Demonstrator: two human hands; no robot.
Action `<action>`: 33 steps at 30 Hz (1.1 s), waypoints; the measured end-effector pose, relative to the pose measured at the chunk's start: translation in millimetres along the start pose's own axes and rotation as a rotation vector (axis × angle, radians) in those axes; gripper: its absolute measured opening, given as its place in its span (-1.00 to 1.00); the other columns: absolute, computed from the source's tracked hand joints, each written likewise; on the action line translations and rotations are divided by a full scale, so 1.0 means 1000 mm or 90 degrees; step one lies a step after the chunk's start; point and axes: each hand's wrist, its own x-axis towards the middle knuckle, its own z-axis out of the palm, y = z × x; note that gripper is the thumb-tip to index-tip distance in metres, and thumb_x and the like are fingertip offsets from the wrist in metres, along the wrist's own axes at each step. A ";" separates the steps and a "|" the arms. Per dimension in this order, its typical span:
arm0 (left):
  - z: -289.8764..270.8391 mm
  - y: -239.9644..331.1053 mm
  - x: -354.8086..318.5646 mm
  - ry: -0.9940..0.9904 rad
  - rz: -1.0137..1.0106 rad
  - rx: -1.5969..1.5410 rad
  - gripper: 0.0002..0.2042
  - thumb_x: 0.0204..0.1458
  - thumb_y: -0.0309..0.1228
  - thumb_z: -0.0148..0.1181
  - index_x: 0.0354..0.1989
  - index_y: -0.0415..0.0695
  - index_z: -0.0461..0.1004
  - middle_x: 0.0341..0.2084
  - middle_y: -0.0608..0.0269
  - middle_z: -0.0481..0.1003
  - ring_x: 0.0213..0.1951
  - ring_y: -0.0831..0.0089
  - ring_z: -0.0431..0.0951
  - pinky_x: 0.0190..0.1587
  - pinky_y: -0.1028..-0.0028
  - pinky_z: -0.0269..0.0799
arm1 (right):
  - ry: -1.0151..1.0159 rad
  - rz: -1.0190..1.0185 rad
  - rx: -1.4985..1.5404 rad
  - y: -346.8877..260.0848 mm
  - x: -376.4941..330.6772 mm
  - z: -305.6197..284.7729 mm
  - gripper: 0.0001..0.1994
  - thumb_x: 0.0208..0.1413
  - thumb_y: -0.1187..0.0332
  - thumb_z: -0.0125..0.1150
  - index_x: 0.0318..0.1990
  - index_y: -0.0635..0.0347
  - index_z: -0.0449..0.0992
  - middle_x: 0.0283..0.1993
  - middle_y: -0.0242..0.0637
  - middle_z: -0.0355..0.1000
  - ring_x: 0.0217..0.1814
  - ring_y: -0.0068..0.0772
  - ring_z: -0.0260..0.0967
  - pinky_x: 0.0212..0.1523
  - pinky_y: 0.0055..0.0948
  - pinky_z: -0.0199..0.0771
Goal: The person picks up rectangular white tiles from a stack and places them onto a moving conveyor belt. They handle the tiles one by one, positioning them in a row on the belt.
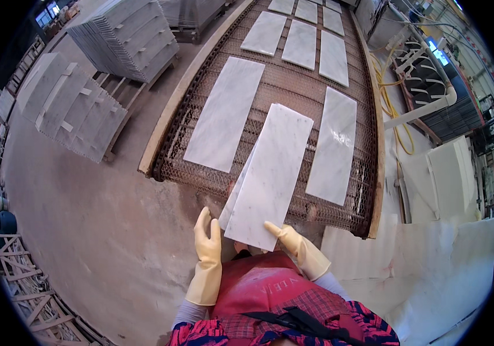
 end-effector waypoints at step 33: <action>0.039 -0.055 -0.012 -0.131 -0.528 -0.347 -0.72 0.24 -0.15 0.33 -0.22 -0.13 0.55 -0.61 0.44 0.41 -0.73 0.67 0.18 -0.61 0.52 0.19 | 0.129 -0.177 0.356 -0.020 -0.064 0.018 -0.45 0.24 0.17 0.34 0.27 0.34 0.45 0.20 -0.10 0.53 0.19 -0.19 0.51 0.25 -0.25 0.47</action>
